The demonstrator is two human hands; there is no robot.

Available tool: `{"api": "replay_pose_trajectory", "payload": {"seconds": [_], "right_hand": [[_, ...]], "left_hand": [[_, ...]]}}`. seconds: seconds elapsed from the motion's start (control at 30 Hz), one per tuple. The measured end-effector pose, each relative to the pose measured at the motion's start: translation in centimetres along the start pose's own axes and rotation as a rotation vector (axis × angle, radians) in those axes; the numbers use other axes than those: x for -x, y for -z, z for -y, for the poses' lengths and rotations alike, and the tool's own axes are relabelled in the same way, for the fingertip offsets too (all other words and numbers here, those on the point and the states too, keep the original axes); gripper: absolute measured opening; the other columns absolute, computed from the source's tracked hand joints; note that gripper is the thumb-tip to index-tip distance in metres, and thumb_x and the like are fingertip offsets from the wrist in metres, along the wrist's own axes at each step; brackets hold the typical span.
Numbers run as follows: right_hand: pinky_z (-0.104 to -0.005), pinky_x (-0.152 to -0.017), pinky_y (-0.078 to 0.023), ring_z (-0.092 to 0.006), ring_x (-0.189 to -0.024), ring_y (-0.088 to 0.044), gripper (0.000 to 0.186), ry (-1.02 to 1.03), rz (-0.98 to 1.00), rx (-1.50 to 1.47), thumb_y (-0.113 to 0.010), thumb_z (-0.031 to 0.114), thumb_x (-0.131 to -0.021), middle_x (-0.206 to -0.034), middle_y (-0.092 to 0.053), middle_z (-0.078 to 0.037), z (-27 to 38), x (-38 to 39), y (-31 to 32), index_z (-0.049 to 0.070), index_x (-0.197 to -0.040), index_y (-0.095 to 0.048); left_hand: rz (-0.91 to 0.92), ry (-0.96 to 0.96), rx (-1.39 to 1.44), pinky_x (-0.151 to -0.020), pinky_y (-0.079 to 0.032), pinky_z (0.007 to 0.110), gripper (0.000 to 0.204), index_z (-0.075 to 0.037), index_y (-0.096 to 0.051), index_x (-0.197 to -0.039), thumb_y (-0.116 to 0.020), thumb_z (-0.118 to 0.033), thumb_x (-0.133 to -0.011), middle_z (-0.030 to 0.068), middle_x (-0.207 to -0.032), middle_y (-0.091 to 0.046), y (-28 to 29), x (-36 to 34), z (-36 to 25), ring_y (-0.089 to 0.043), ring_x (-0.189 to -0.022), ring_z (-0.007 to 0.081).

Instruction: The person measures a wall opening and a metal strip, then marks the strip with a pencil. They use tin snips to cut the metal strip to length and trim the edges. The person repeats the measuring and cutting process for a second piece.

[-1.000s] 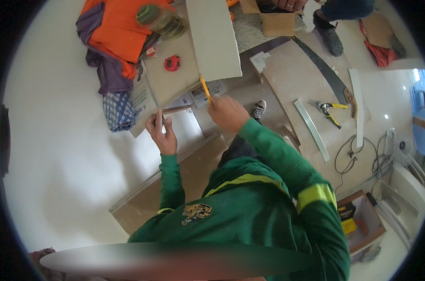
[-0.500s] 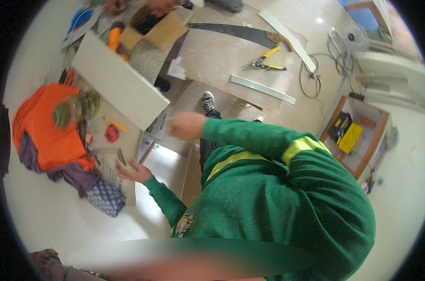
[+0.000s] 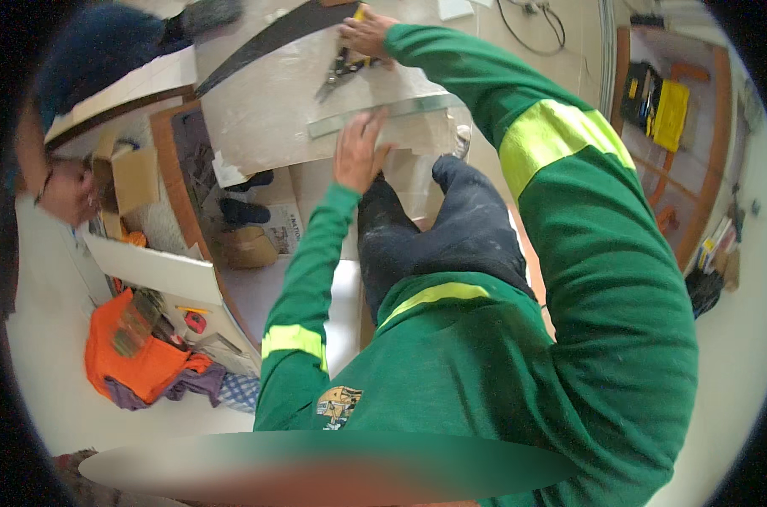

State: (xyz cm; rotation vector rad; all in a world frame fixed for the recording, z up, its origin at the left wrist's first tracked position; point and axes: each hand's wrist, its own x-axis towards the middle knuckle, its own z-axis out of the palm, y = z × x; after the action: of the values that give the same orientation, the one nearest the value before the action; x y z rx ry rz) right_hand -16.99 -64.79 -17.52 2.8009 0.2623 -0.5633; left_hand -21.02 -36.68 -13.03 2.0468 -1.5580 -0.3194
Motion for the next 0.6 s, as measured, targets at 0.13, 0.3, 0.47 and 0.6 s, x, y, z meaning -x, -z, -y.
{"api": "replay_pose_trajectory", "payload": {"seconds": [0.13, 0.3, 0.47, 0.6], "right_hand": [[-0.0664, -0.117, -0.039, -0.0302, -0.140, -0.051, 0.082, -0.146, -0.074, -0.213, -0.090, 0.031, -0.075, -0.147, -0.054, -0.011, 0.7, 4.5, 1.3, 0.010, -0.148, -0.058], [-0.0542, -0.103, -0.054, -0.0454, -0.125, -0.062, 0.046, -0.578, -0.059, -1.108, -0.071, 0.027, -0.091, -0.124, -0.065, -0.028, 3.1, 22.4, -2.8, 0.002, -0.128, -0.061], [-0.0545, -0.106, -0.051, -0.0512, -0.126, -0.060, 0.052, -1.078, -0.014, -1.358, -0.068, 0.022, -0.092, -0.133, -0.060, -0.035, 11.9, 40.8, -8.2, 0.000, -0.137, -0.054], [-0.0551, -0.103, -0.051, -0.0513, -0.122, -0.063, 0.048, -1.167, 0.032, -1.493, -0.068, 0.022, -0.094, -0.126, -0.065, -0.035, 18.7, 46.4, -8.4, -0.002, -0.134, -0.058]], "left_hand": [[0.144, -0.064, -0.049, -0.103, -0.050, 0.049, 0.077, -0.015, -0.059, -0.149, -0.082, -0.050, -0.085, 0.0120, -0.136, -0.062, -6.7, -6.6, 0.6, -0.060, -0.124, 0.0348], [0.276, -0.195, -0.272, -0.107, -0.044, 0.049, 0.076, -0.019, -0.059, -0.150, -0.073, -0.063, -0.089, 0.0076, -0.138, -0.060, -11.0, -7.8, -1.8, -0.054, -0.128, 0.0310], [0.260, -0.142, -0.205, -0.107, -0.042, 0.049, 0.067, -0.020, -0.060, -0.148, -0.079, -0.050, -0.091, 0.0087, -0.137, -0.060, -14.6, -10.1, -4.5, -0.054, -0.127, 0.0308], [0.277, -0.208, -0.248, -0.099, -0.047, 0.050, 0.050, -0.009, -0.062, -0.139, -0.072, -0.037, -0.099, 0.0148, -0.121, -0.066, -14.9, -12.3, -5.8, -0.062, -0.115, 0.0350]]}}
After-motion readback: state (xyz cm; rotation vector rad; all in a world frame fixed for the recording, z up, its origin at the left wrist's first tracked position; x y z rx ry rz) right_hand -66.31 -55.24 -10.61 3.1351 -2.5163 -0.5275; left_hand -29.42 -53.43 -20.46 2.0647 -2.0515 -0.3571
